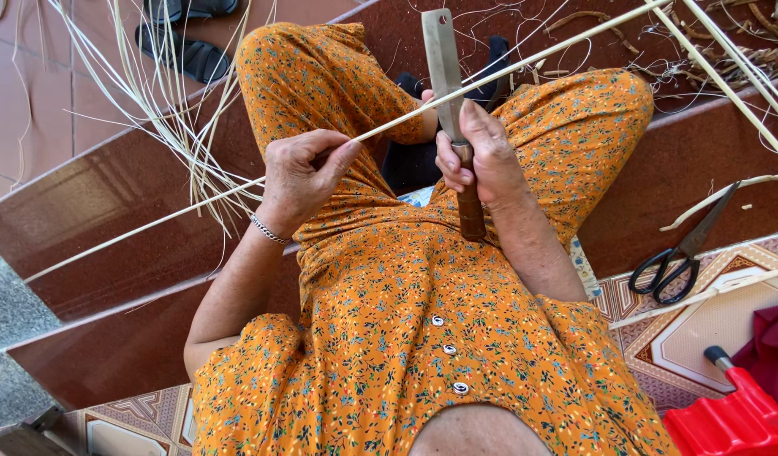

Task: The person sits cross-legged on the floor and uses a knife to shave thin strips from a bamboo rod. They hold the rod with one hand and draw the knife along its length to remove the outer layer, producing long, thin strips.

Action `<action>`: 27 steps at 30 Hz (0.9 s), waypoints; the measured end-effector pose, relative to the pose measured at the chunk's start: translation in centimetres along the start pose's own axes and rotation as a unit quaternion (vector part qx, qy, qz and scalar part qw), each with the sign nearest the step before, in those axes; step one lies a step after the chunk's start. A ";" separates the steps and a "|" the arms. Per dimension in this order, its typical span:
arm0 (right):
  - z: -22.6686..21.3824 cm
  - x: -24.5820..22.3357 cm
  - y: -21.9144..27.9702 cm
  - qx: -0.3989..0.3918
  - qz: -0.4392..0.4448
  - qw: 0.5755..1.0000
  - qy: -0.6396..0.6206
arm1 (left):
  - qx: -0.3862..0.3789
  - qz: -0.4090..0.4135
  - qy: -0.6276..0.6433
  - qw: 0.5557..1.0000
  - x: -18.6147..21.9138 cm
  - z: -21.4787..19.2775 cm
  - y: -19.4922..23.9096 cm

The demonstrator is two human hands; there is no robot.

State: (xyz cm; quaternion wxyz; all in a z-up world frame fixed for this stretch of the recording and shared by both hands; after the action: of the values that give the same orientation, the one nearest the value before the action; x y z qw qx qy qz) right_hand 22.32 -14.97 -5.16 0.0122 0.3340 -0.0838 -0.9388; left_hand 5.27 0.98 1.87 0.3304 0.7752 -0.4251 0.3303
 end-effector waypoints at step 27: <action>-3.8 1.9 0.7 -0.050 0.054 0.994 -0.081 | 0.111 0.057 -0.228 0.966 -1.0 -6.4 -3.9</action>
State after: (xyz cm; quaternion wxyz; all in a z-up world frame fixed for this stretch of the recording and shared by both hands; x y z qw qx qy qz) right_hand 23.20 -16.37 -9.17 0.0725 0.2504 -0.0551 -0.9638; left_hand 6.75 8.11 3.73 0.1178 0.8363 -0.4933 0.2083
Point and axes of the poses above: each hand's wrist, its own y-axis away from the middle knuckle, its own z-axis out of the palm, x = y × z, the point moved 6 cm from there along -y, towards the middle knuckle, and after that the axes turned 14 degrees about -x, right-handed, at the moved point
